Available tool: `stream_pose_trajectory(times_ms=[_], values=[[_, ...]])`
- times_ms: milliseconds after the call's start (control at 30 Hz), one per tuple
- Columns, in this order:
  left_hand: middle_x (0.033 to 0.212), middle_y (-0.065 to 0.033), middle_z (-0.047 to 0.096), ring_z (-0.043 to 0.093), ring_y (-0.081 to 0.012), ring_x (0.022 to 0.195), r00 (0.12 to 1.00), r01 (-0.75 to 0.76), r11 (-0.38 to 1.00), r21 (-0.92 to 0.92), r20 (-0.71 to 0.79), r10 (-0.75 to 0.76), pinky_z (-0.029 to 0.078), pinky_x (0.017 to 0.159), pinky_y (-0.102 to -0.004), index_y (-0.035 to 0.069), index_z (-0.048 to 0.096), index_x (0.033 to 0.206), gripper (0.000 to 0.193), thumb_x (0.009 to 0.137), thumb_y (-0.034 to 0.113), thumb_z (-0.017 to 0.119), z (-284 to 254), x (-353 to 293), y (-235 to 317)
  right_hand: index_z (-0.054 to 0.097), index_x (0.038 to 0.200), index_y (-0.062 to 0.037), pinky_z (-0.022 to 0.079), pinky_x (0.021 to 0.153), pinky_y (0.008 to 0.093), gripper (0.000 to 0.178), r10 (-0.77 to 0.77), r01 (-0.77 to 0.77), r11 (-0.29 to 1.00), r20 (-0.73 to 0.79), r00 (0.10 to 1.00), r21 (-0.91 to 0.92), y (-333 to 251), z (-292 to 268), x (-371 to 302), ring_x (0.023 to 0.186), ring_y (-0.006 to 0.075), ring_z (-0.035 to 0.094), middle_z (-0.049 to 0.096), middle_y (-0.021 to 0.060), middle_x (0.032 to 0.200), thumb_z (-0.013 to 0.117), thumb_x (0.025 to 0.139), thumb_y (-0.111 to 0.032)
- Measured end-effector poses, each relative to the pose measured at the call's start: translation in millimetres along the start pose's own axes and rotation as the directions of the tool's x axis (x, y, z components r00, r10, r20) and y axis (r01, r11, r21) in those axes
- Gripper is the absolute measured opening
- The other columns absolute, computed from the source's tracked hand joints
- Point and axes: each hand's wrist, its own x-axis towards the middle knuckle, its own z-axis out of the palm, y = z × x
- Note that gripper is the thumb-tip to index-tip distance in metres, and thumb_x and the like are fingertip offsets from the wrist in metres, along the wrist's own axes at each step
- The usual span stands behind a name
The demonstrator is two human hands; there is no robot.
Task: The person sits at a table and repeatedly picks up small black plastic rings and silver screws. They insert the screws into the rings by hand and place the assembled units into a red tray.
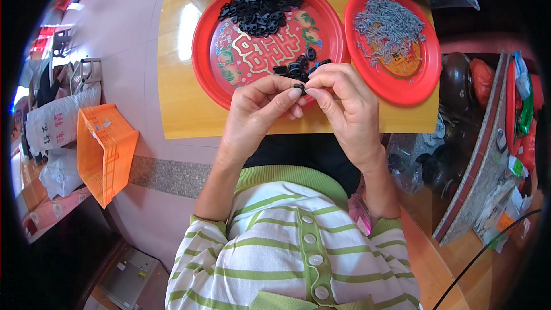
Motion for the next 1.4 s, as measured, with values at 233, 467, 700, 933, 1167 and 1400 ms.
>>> stream_pose_trajectory(times_ms=[233, 467, 700, 933, 1167, 1400], values=[[0.086, -0.0051, 0.065, 0.059, -0.0078, 0.074, 1.0, -0.011, 1.0, 0.006, -0.025, 0.011, 0.05, 0.066, -0.0211, -0.004, 0.061, 0.1, 0.015, 0.09, 0.007, 0.058, 2, 0, -7, 0.058, 0.087, -0.0018, 0.048, 0.067, 0.0348, 0.008, 0.132, -0.129, 0.991, -0.061, 0.989, 0.045, 4, 14, -12, 0.079, 0.0254, 0.058, 0.056, 0.0106, 0.085, 0.063, 0.08, -0.001], [0.085, -0.0053, 0.064, 0.059, -0.0086, 0.074, 1.0, 0.008, 0.999, -0.046, -0.005, -0.008, 0.05, 0.067, -0.0219, -0.003, 0.061, 0.1, 0.014, 0.09, 0.006, 0.058, -6, -2, -3, 0.063, 0.097, -0.0002, 0.049, 0.067, 0.0255, 0.014, 0.28, -0.313, 0.882, 0.143, 0.949, 0.351, 3, -5, 1, 0.079, 0.0125, 0.06, 0.061, 0.0082, 0.089, 0.063, 0.084, -0.005], [0.083, -0.0059, 0.065, 0.061, -0.0093, 0.072, 0.996, -0.005, 1.0, -0.01, -0.092, 0.004, 0.049, 0.066, -0.0219, -0.003, 0.062, 0.099, 0.016, 0.09, 0.009, 0.057, -10, -7, 1, 0.063, 0.092, -0.004, 0.047, 0.066, 0.0324, 0.016, -0.003, 0.1, 0.888, 0.211, 0.977, -0.448, 28, -10, 45, 0.079, 0.0213, 0.058, 0.06, 0.0074, 0.083, 0.065, 0.077, -0.007], [0.084, -0.0066, 0.065, 0.061, -0.0095, 0.073, 0.991, -0.02, 0.999, -0.039, -0.13, 0.015, 0.049, 0.066, -0.0216, -0.003, 0.062, 0.1, 0.017, 0.09, 0.01, 0.057, -14, -10, 1, 0.059, 0.081, -0.002, 0.051, 0.07, 0.0383, 0.012, 0.013, 0.203, 0.792, 0.349, 0.937, -0.576, 27, 4, 53, 0.086, 0.028, 0.059, 0.06, 0.0113, 0.086, 0.066, 0.071, -0.004], [0.085, -0.0066, 0.065, 0.062, -0.0095, 0.074, 0.992, -0.024, 0.998, -0.062, -0.124, 0.016, 0.05, 0.068, -0.0218, -0.002, 0.062, 0.101, 0.016, 0.09, 0.009, 0.058, -16, -12, 4, 0.057, 0.084, -0.0017, 0.049, 0.073, 0.0398, 0.014, 0.043, 0.235, 0.713, 0.376, 0.926, -0.66, 31, 9, 55, 0.087, 0.029, 0.057, 0.058, 0.0117, 0.086, 0.065, 0.073, -0.005], [0.083, -0.0084, 0.065, 0.062, -0.0119, 0.07, 0.988, -0.067, 0.996, -0.052, -0.142, 0.059, 0.049, 0.064, -0.0232, -0.002, 0.063, 0.098, 0.015, 0.089, 0.01, 0.059, -9, -14, -2, 0.055, 0.081, -0.0008, 0.051, 0.071, 0.0375, 0.012, -0.033, 0.262, 0.702, 0.336, 0.941, -0.663, 35, 13, 54, 0.087, 0.0289, 0.056, 0.055, 0.012, 0.085, 0.062, 0.071, -0.002]])
